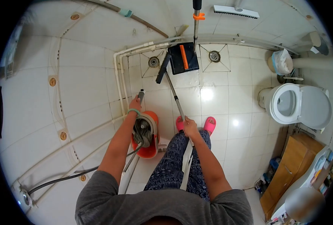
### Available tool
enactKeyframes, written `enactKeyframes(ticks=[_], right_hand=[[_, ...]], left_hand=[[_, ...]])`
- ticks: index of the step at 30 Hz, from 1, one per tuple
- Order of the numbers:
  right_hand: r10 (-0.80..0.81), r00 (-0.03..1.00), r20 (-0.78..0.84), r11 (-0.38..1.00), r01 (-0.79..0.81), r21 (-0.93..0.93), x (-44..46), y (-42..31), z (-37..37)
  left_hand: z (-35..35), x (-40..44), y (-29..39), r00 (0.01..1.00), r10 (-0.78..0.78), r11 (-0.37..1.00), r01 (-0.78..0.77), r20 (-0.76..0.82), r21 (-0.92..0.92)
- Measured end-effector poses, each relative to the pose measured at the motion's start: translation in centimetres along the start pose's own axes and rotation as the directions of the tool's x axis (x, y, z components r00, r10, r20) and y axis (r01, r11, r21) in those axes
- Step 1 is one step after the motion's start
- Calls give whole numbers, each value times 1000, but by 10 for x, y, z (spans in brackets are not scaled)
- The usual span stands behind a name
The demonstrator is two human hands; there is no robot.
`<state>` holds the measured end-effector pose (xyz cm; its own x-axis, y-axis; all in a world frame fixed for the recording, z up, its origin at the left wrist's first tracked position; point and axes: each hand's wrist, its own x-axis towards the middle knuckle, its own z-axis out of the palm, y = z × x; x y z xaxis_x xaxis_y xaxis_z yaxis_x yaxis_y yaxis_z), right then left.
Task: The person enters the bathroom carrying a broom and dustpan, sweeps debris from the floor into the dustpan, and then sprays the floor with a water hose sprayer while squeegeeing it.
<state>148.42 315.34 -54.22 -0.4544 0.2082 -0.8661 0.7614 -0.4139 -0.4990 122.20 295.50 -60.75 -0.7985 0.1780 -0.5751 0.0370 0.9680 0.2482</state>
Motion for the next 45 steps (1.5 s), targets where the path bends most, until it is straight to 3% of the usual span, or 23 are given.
enactKeyframes(ticks=[2, 3, 4, 5, 9, 11, 14, 16, 18, 19, 20, 23, 34, 37, 39, 40, 42, 45], right_hand=[[-183, 983, -26, 943, 167, -289, -2, -2, -4], [-183, 983, -27, 942, 168, -290, 3, 7, -4], [-445, 894, -58, 797, 365, -482, 10, 20, -1], [-674, 738, -30, 572, 496, -653, 12, 25, 0], [-550, 835, -14, 523, 332, -785, 8, 28, 2], [-344, 939, 1, 427, 158, -890, -2, 17, 2], [-321, 947, -23, 362, 100, -927, 6, 29, 5], [-306, 952, -22, 387, 103, -916, 14, 46, 8], [-296, 955, -19, 412, 110, -905, 30, 77, 14], [-307, 950, -50, 493, 114, -862, 40, 103, 17], [-316, 945, -83, 570, 119, -813, 41, 109, 20], [-243, 970, -17, 592, 134, -795, 28, 95, 23], [-387, 921, -52, 532, 177, -828, 29, 84, 26], [-388, 921, -25, 492, 184, -851, 65, 94, 23], [-385, 923, -17, 485, 187, -854, 63, 88, 22], [-347, 938, -27, 502, 161, -850, 49, 70, 20], [-309, 950, -39, 513, 133, -848, 41, 63, 16], [-315, 949, -11, 461, 143, -876, 44, 86, 8]], left_hand=[[0, 2, -6, 1000, -28, 999, 28, 7, -23], [1, 3, -7, 999, -51, 998, 52, 10, -48], [-1, 1, -5, 999, -50, 997, 50, 9, -50], [-4, -3, -2, 998, -70, 992, 69, -4, -106], [-12, -8, -6, 994, -107, 975, 100, -26, -196], [-7, 1, -20, 995, -99, 986, 95, -23, -137], [-3, 4, -28, 994, -107, 988, 106, 2, -110], [-2, 1, -29, 992, -123, 982, 126, 25, -140], [-1, -3, -25, 994, -108, 994, 108, -18, -36], [-3, -6, -22, 993, -113, 993, 112, -20, -35], [-7, -10, -16, 994, -110, 993, 110, 15, -33], [-13, -18, -4, 991, -121, 993, 121, 64, 6], [2, -18, -11, 991, -95, 992, 86, 99, 92], [17, -8, -26, 970, -173, 985, 169, 171, 35], [41, 7, -55, 992, 109, 952, -124, 71, 281], [36, 3, -45, 991, 110, 951, -126, 72, 281], [11, -13, -10, 968, -201, 979, 195, 152, 53], [1, -18, -1, 967, -203, 975, 184, 157, 126]])
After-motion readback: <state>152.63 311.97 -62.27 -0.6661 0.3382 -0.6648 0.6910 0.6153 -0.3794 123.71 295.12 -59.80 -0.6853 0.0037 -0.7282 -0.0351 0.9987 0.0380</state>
